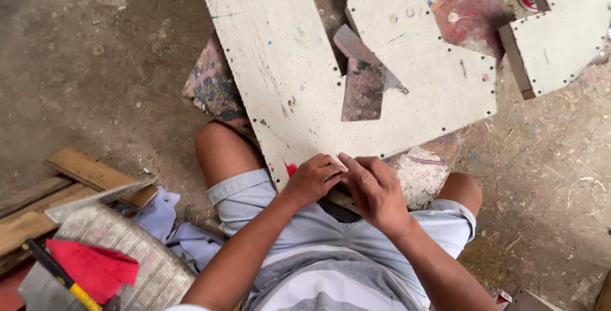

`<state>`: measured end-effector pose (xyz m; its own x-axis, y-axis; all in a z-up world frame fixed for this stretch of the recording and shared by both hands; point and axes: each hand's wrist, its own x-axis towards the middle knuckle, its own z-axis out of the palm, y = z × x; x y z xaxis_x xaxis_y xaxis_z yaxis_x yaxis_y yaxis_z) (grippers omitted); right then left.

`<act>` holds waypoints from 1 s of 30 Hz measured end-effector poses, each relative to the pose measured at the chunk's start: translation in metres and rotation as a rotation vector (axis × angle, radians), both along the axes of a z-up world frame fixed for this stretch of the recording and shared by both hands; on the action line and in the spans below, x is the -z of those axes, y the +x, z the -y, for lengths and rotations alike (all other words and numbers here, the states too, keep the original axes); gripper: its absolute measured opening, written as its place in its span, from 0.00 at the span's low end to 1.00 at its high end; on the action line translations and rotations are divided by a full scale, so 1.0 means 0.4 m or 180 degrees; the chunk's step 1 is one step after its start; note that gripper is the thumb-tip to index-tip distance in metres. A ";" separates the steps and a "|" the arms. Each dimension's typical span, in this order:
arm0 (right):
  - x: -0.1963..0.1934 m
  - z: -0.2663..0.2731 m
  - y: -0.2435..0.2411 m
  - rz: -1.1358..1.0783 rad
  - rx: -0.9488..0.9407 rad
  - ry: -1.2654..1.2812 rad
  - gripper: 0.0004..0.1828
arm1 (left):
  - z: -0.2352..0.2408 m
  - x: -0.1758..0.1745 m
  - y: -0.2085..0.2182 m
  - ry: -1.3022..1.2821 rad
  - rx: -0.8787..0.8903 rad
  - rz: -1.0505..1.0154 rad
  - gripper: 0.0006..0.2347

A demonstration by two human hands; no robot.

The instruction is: Finishing the edges of a large letter 'G' cutout by scraping and cleaning with a putty knife and screwdriver.

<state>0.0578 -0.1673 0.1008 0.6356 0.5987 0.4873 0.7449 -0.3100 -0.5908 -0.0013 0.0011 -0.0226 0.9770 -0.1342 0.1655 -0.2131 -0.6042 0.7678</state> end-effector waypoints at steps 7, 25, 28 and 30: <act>-0.003 0.002 -0.012 -0.0213 -0.0418 0.0030 0.31 | -0.004 0.068 -0.019 0.0334 0.0094 -0.0097 0.05; -0.116 -0.039 0.028 -0.0783 -0.0622 -0.0173 0.36 | -0.004 0.023 -0.012 0.0039 0.0029 -0.0203 0.06; -0.065 -0.016 0.025 -0.0425 -0.0398 -0.0330 0.34 | 0.002 0.045 -0.017 0.0154 0.0022 -0.0255 0.07; -0.038 -0.015 0.027 -0.0080 -0.0219 -0.0479 0.35 | 0.001 0.040 -0.007 0.0019 0.0057 -0.0196 0.05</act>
<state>0.0686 -0.1613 0.1161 0.6016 0.7063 0.3732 0.7529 -0.3453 -0.5603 -0.0043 0.0006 -0.0385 0.9828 -0.1526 0.1043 -0.1763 -0.6053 0.7762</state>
